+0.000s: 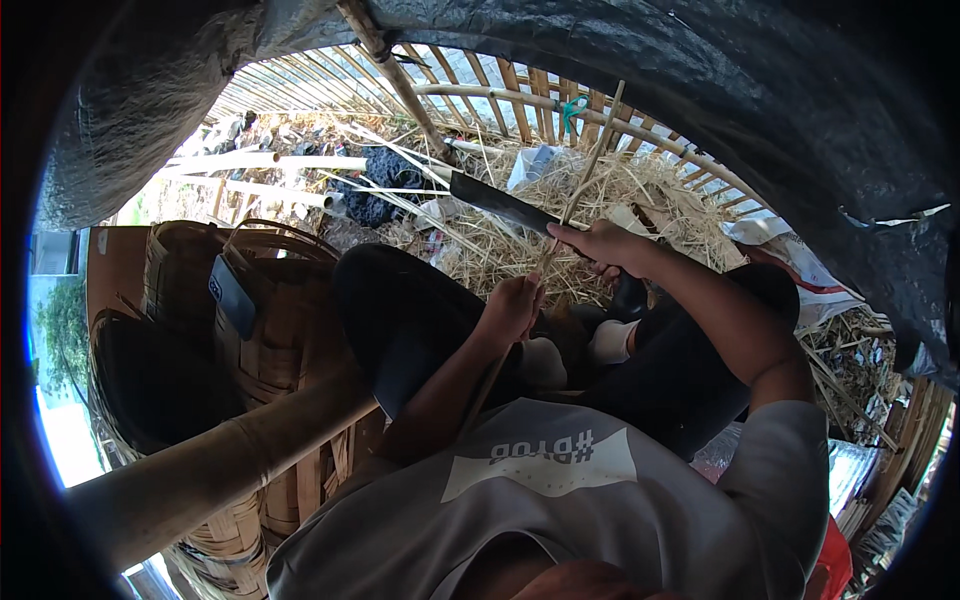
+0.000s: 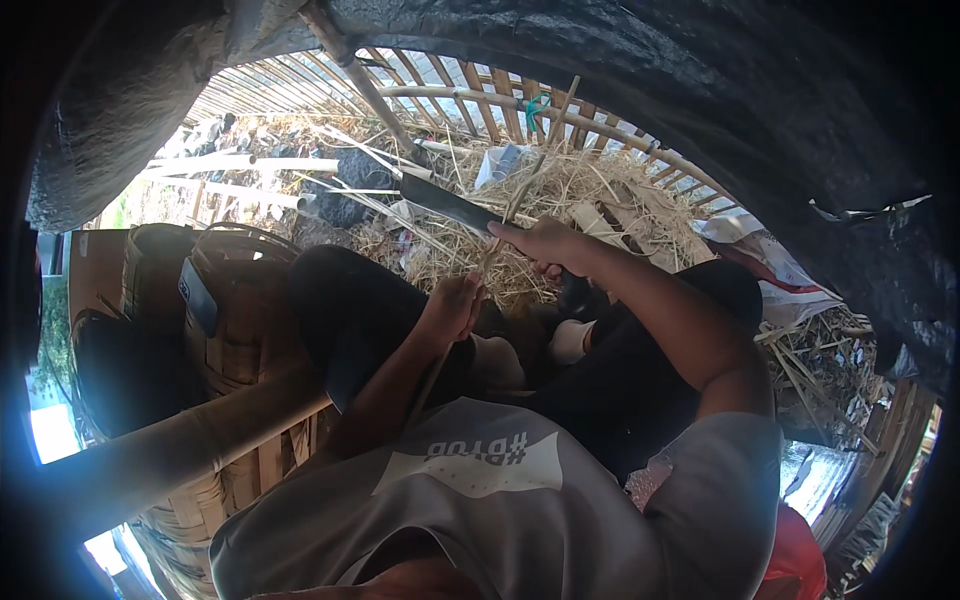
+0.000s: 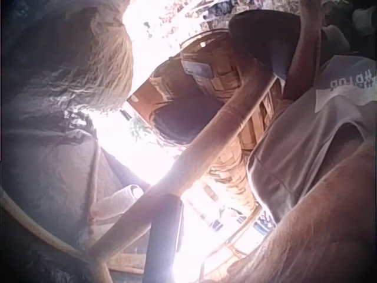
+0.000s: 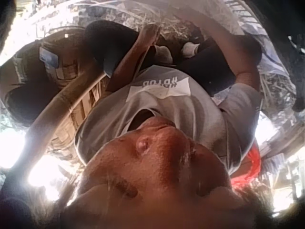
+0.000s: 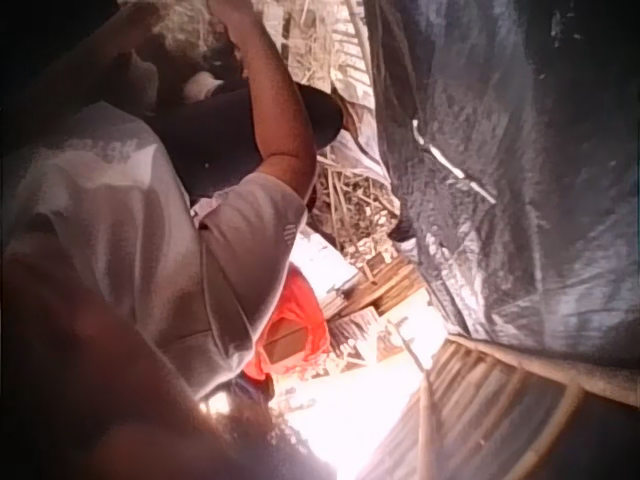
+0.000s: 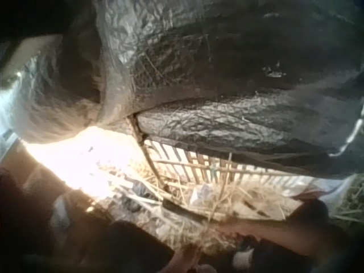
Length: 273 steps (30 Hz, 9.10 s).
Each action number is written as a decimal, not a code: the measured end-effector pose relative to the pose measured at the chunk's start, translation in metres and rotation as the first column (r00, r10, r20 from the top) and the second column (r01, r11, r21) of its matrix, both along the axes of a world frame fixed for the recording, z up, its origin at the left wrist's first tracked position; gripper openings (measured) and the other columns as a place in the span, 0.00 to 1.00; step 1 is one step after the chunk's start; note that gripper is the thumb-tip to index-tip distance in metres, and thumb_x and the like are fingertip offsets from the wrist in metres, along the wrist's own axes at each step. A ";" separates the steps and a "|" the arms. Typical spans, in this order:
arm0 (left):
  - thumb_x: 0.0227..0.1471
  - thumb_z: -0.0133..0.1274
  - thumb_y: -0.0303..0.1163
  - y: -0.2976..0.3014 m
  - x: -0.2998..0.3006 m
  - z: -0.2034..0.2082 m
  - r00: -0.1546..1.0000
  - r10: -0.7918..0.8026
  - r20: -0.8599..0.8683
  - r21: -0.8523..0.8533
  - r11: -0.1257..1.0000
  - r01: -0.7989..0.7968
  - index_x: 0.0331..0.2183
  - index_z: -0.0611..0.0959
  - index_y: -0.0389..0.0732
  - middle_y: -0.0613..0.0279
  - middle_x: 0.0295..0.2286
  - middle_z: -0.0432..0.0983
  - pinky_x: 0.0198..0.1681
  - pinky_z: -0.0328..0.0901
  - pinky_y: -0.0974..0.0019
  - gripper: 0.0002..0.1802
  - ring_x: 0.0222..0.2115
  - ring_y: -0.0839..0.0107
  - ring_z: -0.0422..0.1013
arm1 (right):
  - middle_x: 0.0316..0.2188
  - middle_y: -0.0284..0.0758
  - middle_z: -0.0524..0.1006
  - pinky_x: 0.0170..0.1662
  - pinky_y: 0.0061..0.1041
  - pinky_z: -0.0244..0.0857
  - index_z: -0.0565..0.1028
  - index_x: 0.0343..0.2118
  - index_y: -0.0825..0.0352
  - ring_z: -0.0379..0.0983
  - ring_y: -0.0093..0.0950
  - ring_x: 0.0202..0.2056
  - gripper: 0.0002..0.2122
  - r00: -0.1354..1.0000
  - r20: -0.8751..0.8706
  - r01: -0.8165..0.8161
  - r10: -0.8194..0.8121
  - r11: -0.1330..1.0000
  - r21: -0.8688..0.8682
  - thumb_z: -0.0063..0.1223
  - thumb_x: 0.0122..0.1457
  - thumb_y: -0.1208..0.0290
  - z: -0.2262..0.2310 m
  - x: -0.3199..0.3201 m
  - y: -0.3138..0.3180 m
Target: The person strips and shaves long pieces of bamboo using a machete while sitting in a rustic bamboo structure.
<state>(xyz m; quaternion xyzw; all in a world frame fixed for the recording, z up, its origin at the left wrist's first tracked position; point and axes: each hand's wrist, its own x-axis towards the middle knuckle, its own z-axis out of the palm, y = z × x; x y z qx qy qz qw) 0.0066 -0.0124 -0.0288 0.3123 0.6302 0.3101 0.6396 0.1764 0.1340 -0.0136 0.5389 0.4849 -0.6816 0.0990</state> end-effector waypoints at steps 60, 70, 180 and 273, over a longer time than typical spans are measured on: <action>0.66 0.37 0.47 0.003 -0.004 -0.004 0.945 0.087 0.314 -0.171 0.985 -0.034 0.27 0.71 0.41 0.70 0.10 0.58 0.07 0.46 0.75 0.22 0.05 0.81 0.53 | 0.11 0.19 0.57 0.18 0.18 0.49 0.64 0.22 0.60 0.51 0.12 0.10 0.11 0.441 -0.667 0.367 -0.600 0.799 -0.476 0.53 0.57 0.66 0.013 0.040 0.044; 0.66 0.34 0.47 0.004 -0.006 -0.001 0.917 0.075 0.392 -0.148 0.989 -0.018 0.26 0.69 0.43 0.68 0.11 0.60 0.05 0.46 0.76 0.22 0.05 0.81 0.53 | 0.12 0.30 0.68 0.17 0.26 0.62 0.69 0.23 0.71 0.63 0.19 0.12 0.10 0.997 -0.075 0.052 -0.036 0.972 0.231 0.57 0.47 0.70 -0.013 0.034 0.037; 0.67 0.34 0.45 0.005 -0.017 0.019 0.723 0.229 0.652 -0.229 0.968 -0.100 0.28 0.68 0.47 0.75 0.11 0.53 0.08 0.42 0.76 0.18 0.07 0.84 0.47 | 0.15 0.36 0.71 0.14 0.27 0.58 0.69 0.26 0.76 0.65 0.23 0.12 0.08 0.980 0.200 -0.076 -0.012 0.901 0.427 0.52 0.46 0.76 -0.009 0.012 0.086; 0.66 0.34 0.44 0.003 -0.012 -0.008 0.862 0.199 0.465 -0.212 0.971 -0.110 0.27 0.68 0.46 0.73 0.10 0.55 0.06 0.44 0.74 0.18 0.05 0.81 0.49 | 0.16 0.33 0.69 0.19 0.25 0.64 0.67 0.34 0.77 0.70 0.23 0.18 0.38 0.972 0.133 -0.228 0.196 0.926 0.302 0.61 0.45 0.36 -0.001 -0.007 0.028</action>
